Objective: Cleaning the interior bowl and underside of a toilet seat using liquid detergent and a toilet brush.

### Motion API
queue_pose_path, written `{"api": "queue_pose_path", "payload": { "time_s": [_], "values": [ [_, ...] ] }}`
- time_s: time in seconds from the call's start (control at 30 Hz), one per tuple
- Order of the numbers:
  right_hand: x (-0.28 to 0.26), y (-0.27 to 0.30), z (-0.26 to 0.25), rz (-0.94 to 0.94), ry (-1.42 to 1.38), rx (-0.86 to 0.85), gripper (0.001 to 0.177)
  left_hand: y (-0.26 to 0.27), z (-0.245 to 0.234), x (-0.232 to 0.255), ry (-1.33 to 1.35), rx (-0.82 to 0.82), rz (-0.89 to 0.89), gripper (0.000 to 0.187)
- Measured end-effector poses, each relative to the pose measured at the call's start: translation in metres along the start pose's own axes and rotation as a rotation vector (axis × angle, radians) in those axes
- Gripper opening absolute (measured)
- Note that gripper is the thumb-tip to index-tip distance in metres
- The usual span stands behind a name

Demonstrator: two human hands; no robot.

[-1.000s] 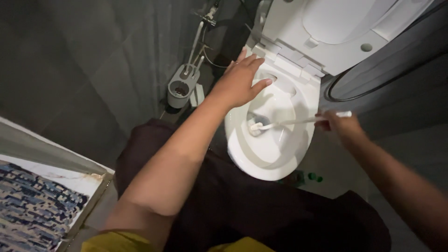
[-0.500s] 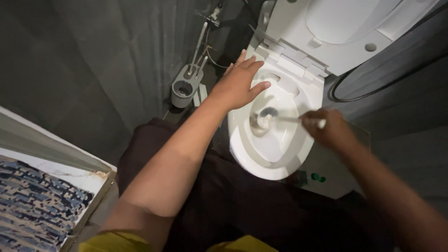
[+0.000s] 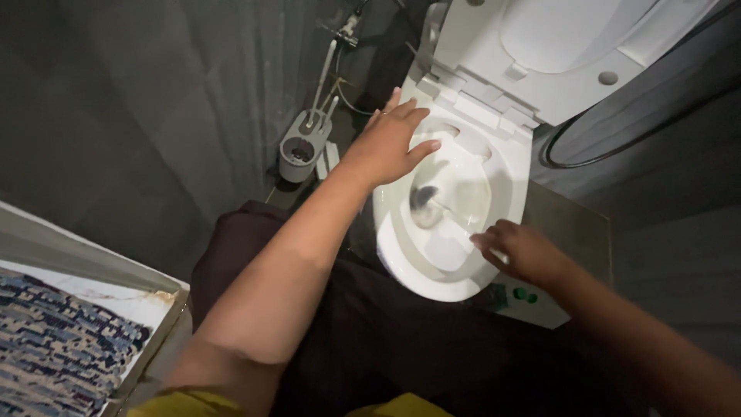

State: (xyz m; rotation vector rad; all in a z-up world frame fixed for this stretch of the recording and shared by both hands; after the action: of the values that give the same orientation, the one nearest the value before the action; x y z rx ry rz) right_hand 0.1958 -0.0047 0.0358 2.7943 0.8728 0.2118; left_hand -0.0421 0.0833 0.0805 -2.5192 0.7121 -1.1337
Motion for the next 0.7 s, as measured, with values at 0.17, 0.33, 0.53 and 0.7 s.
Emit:
{"api": "queue_pose_path", "payload": {
  "time_s": [0.17, 0.33, 0.53, 0.7],
  "values": [
    [0.053, 0.001, -0.014, 0.268, -0.518, 0.164, 0.027, 0.006, 0.0, 0.001, -0.017, 0.001, -0.02, 0.066],
    [0.139, 0.008, 0.033, 0.806, -1.133, 0.368, 0.03, 0.005, 0.002, 0.001, -0.015, -0.022, -0.028, 0.066],
    [0.089, 0.054, 0.04, 0.804, -1.069, 0.362, 0.031, 0.005, 0.003, 0.003, -0.003, -0.01, -0.012, 0.067],
    [0.094, 0.033, 0.146, 0.672, -1.582, 0.72, 0.03, 0.002, 0.01, 0.008, -0.011, -0.027, 0.015, 0.066]
  ]
}}
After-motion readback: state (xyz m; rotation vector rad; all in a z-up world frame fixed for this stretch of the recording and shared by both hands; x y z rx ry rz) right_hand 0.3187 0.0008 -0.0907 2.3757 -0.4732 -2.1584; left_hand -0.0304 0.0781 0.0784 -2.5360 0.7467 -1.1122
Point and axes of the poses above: each hand's wrist, its own y-axis away from the middle knuckle, its own z-axis out of the palm, x = y × z, the point moved 9 cm from there along -y, towards the middle knuckle, and after that the axes turned 4 degrees about z, right-handed, at the moved point
